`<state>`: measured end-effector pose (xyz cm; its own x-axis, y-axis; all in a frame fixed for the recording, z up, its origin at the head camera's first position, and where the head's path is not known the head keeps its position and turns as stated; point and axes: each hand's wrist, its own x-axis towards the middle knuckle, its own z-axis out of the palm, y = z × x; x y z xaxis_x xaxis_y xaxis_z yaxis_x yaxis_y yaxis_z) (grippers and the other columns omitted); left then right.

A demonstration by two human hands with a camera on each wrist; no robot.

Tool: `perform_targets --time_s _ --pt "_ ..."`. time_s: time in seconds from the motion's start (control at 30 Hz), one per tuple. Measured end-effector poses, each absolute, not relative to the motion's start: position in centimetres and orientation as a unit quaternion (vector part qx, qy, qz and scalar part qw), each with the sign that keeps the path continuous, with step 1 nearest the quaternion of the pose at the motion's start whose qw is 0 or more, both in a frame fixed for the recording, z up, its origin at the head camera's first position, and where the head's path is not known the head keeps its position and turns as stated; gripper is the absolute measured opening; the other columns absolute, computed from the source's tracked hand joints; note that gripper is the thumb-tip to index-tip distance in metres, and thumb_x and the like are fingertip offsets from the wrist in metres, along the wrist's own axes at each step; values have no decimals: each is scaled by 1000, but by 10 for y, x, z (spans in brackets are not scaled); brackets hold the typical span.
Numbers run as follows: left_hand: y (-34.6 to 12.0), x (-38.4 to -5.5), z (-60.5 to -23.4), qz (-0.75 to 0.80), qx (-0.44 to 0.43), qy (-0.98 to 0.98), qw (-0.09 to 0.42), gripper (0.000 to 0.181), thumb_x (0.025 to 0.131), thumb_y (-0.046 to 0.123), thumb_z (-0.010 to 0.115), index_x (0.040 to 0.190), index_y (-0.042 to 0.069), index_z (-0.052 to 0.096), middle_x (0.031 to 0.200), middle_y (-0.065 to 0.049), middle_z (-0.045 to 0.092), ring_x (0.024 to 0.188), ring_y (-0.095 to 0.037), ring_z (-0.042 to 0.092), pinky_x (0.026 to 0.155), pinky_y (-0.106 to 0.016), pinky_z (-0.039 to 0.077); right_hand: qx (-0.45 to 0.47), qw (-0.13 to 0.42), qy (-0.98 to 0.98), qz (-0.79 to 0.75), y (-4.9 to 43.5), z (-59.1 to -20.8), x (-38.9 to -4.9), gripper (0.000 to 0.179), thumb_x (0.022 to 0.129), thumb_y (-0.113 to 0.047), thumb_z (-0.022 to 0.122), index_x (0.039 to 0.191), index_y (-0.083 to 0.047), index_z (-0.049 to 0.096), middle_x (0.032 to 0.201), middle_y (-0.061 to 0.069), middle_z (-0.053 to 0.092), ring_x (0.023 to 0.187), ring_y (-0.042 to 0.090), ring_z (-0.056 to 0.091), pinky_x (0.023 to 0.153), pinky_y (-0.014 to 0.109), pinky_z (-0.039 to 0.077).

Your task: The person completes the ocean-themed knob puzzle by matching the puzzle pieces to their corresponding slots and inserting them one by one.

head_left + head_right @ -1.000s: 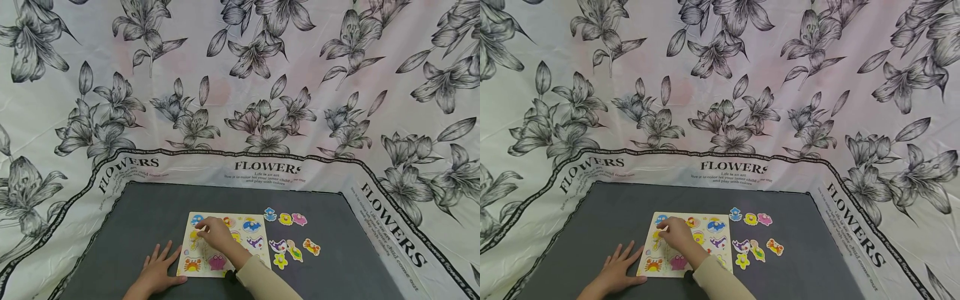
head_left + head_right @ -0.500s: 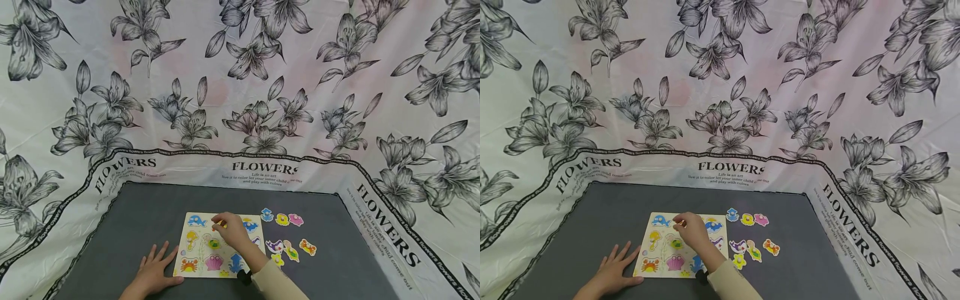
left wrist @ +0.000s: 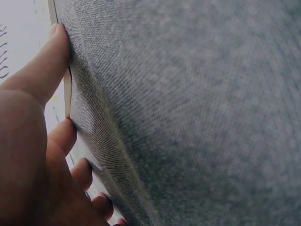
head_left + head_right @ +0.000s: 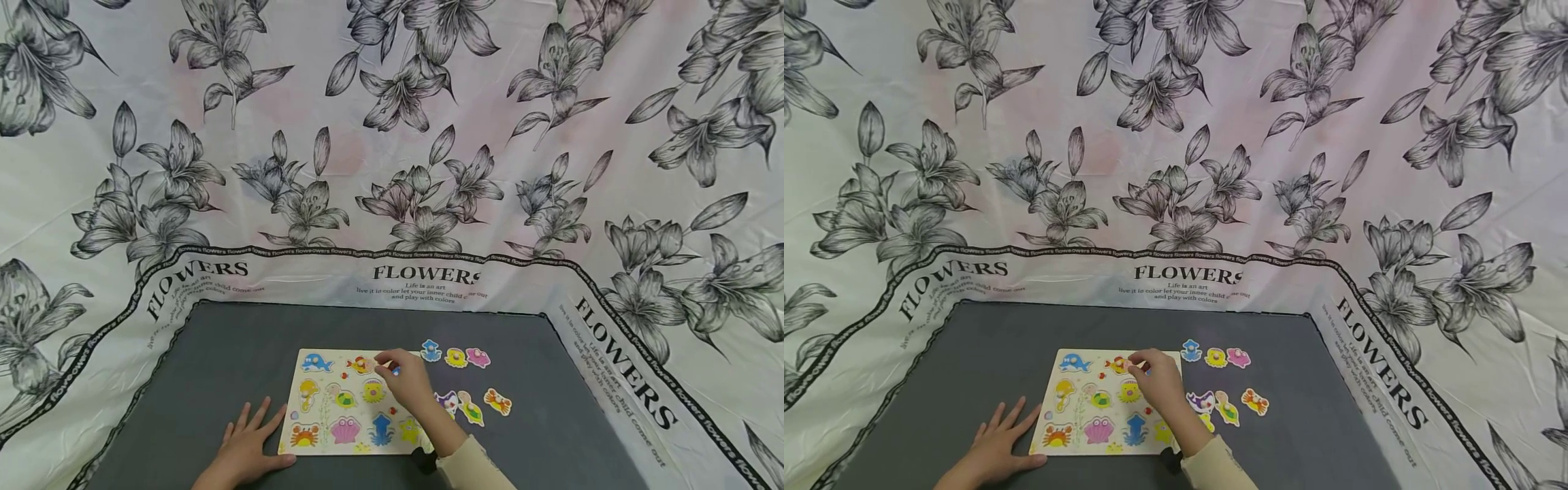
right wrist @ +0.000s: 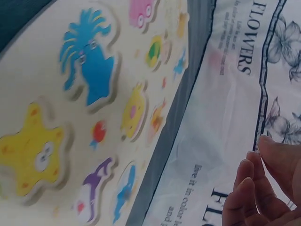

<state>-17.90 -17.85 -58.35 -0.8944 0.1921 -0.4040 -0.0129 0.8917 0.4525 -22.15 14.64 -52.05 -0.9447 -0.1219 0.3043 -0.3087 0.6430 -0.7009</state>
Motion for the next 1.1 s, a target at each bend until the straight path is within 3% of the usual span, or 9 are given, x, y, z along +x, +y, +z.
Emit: perform_targets --time_s 0.53,0.9,1.1 --pt "-184 -176 -588 229 50 947 219 110 68 73 78 155 17 42 164 -27 21 147 -62 4 109 -81 6 -12 157 -900 406 207 -535 -202 17 86 -6 80 103 -10 78 89 0 74 78 12 67 68 23 55" --pt "-180 -180 -585 230 48 946 222 111 67 74 78 156 20 40 165 -25 19 148 -60 3 110 -81 4 -110 202 -919 321 261 -557 -184 20 82 -8 84 101 -6 78 91 9 75 72 19 68 55 26 48" --pt "-181 -180 -586 225 50 947 223 112 67 76 77 156 21 40 165 -25 20 148 -60 3 110 -81 5 -148 172 -913 339 278 -567 -177 24 85 -10 82 106 0 76 101 17 75 84 28 71 65 37 57"
